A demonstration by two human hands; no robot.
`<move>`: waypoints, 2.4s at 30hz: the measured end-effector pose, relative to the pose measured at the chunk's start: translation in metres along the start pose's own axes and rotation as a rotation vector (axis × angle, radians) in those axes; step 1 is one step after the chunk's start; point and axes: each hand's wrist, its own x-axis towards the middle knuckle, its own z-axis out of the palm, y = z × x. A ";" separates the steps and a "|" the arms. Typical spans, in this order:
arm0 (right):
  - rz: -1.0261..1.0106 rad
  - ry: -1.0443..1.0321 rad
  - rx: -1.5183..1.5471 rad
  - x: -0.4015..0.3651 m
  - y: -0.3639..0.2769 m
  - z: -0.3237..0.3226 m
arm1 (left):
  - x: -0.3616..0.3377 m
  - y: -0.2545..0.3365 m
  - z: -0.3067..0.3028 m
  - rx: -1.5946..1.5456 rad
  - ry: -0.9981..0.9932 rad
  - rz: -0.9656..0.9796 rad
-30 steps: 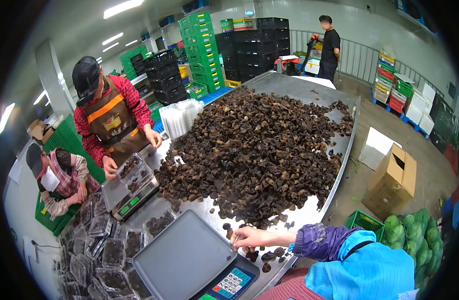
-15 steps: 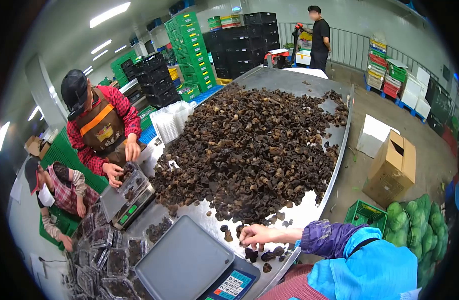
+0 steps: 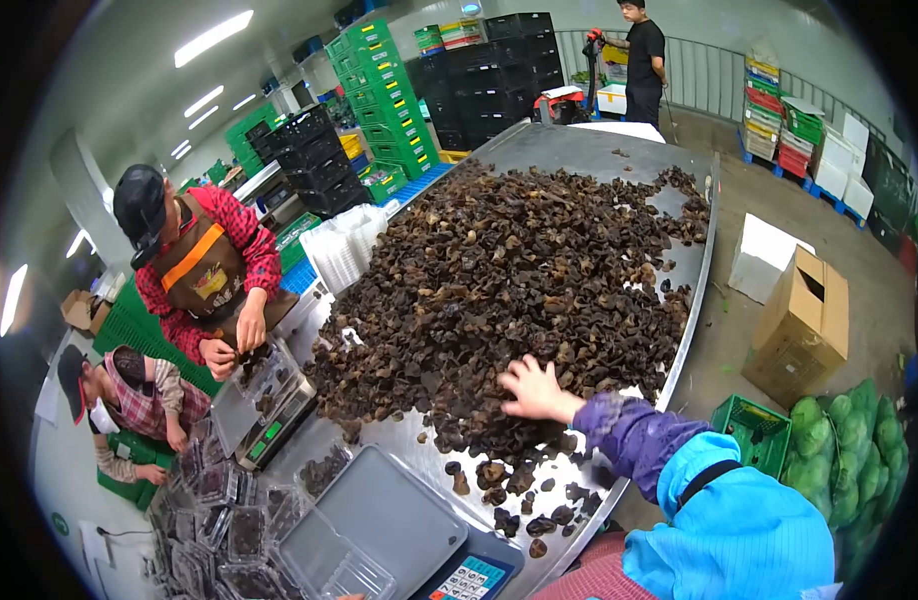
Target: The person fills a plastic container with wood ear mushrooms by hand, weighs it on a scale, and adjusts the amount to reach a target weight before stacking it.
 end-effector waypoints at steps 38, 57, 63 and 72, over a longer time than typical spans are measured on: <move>-0.130 -0.116 0.924 -0.098 0.010 -0.026 | 0.179 0.211 0.230 -0.745 -0.055 0.042; -0.670 -0.135 1.036 -0.097 -0.238 -0.098 | 0.077 0.090 0.025 -0.596 0.468 -0.211; -0.827 -0.183 1.122 -0.097 -0.321 -0.049 | 0.031 0.021 0.009 -0.372 0.523 -0.329; -0.886 -0.293 0.346 -0.092 -0.307 -0.002 | 0.030 -0.012 0.039 -0.338 0.054 -0.355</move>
